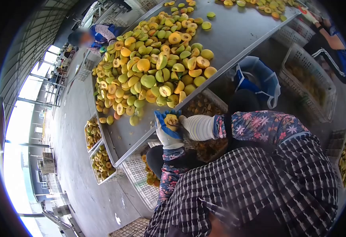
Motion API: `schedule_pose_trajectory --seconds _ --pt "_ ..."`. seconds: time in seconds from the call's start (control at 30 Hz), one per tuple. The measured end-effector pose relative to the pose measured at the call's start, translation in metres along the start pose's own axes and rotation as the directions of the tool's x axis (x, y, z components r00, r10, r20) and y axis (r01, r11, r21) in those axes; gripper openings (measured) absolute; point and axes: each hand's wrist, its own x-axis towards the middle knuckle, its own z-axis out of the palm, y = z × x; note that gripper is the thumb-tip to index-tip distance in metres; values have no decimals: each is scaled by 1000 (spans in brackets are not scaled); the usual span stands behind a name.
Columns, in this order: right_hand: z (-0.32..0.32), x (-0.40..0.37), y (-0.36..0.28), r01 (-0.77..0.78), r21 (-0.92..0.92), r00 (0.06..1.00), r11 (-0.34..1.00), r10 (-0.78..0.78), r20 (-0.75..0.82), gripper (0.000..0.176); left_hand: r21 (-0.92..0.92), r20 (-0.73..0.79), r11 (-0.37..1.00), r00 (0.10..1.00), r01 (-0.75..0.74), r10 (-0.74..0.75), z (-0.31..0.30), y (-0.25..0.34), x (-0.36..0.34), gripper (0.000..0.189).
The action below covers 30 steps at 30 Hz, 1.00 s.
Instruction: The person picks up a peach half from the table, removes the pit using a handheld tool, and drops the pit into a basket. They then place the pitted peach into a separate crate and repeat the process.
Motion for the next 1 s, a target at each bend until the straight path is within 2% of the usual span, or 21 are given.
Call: schedule_pose_trajectory --seconds 0.03,0.07,0.1,0.13,0.23,0.27,0.33,0.37,0.4,0.43,0.47,0.57,0.6,0.67,0.7,0.73,0.77,0.83,0.87,0.9,1.0 --pt "3 -1 -1 36 32 999 999 -36 -8 35 484 98 832 962 -271 256 -1 0 -3 30" --pt "4 2 -3 -48 242 997 969 61 -46 33 796 307 384 858 -469 411 -2 0 -7 31" --pt "5 3 -1 -55 228 997 972 66 -39 33 827 557 -196 722 -527 411 -2 -2 -10 33" --pt "5 4 0 -63 217 997 974 72 -33 32 834 552 -278 714 -477 432 -2 -5 -14 39" --pt "-3 1 -7 -117 115 993 986 117 9 31 795 524 -37 656 -605 543 -4 -16 -9 39" --pt "-5 0 -8 -137 64 990 988 136 27 31 763 475 146 700 -630 534 -8 -18 -6 41" --pt "16 6 2 -60 156 990 986 78 -117 32 622 380 492 784 -609 490 -16 -23 1 45" --pt "25 8 5 -16 199 982 980 53 -183 32 723 470 254 727 -642 501 -14 -20 0 45" --pt "25 6 4 -3 143 990 990 23 -139 32 775 556 -1 681 -632 476 -12 -13 -5 46" --pt "23 6 4 14 90 996 996 -5 -94 32 766 637 -258 645 -589 421 -13 -7 -9 47" --pt "19 5 5 32 31 998 999 -30 -53 32 704 709 -420 594 -572 379 -14 -7 -8 46" --pt "9 -1 0 -55 131 996 990 64 -68 30 757 620 -191 595 -625 512 -1 -13 -14 43" --pt "11 -1 2 -16 138 998 990 25 -65 28 763 602 -127 624 -634 498 -9 -14 -11 44" --pt "17 9 10 80 9 993 997 -80 85 27 767 566 5 679 -642 468 -26 -16 -2 46" --pt "23 15 16 135 -50 979 990 -125 164 27 743 475 252 754 -620 454 -30 -19 -1 46" --pt "31 18 23 166 14 981 986 -166 97 29 673 393 482 824 -561 409 -28 -20 -3 46" --pt "41 18 27 117 31 992 993 -119 42 30 564 320 682 885 -466 339 -26 -21 -3 46" --pt "33 12 16 22 63 997 998 -17 -69 33 716 413 408 815 -566 406 -24 -19 2 44" --pt "30 7 9 13 70 983 997 0 -184 37 792 482 156 761 -591 433 -25 -18 -1 44" --pt "31 8 8 -6 108 985 994 24 -170 37 813 556 -106 707 -573 437 -20 -16 -4 43" --pt "27 12 8 -50 157 993 986 65 -95 37 800 530 -23 688 -600 495 -29 -23 -1 42"
